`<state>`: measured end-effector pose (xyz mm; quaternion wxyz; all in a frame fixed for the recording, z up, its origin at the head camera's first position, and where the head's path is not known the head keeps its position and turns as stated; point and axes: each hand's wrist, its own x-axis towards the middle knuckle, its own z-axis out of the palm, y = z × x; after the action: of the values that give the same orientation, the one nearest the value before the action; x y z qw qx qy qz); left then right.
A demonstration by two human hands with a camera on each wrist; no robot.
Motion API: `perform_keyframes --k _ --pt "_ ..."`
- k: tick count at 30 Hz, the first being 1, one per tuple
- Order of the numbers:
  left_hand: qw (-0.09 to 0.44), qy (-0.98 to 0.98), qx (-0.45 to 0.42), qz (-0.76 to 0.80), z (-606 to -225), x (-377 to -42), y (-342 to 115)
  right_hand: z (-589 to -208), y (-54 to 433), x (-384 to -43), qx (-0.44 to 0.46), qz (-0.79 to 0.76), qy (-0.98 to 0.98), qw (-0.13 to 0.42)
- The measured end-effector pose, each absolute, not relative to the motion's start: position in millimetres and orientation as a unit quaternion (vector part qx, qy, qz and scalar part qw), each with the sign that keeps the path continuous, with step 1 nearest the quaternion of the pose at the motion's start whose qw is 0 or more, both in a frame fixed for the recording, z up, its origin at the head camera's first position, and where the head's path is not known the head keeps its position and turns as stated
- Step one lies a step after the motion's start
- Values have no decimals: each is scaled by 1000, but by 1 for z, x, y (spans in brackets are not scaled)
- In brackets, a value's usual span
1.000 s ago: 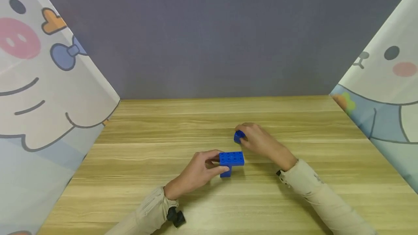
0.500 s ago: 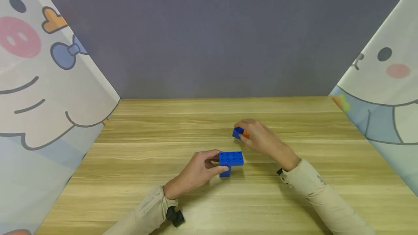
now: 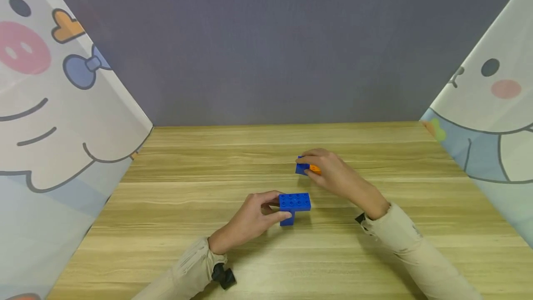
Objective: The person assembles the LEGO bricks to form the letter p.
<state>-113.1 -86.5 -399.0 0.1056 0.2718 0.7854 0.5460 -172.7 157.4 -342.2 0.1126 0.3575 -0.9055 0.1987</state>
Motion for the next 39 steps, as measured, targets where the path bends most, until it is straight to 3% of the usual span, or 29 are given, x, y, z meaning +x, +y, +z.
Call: perform_keyframes --k 39 --pt "110 779 283 549 -402 -114 -88 -317 137 -124 459 230 -845 146"
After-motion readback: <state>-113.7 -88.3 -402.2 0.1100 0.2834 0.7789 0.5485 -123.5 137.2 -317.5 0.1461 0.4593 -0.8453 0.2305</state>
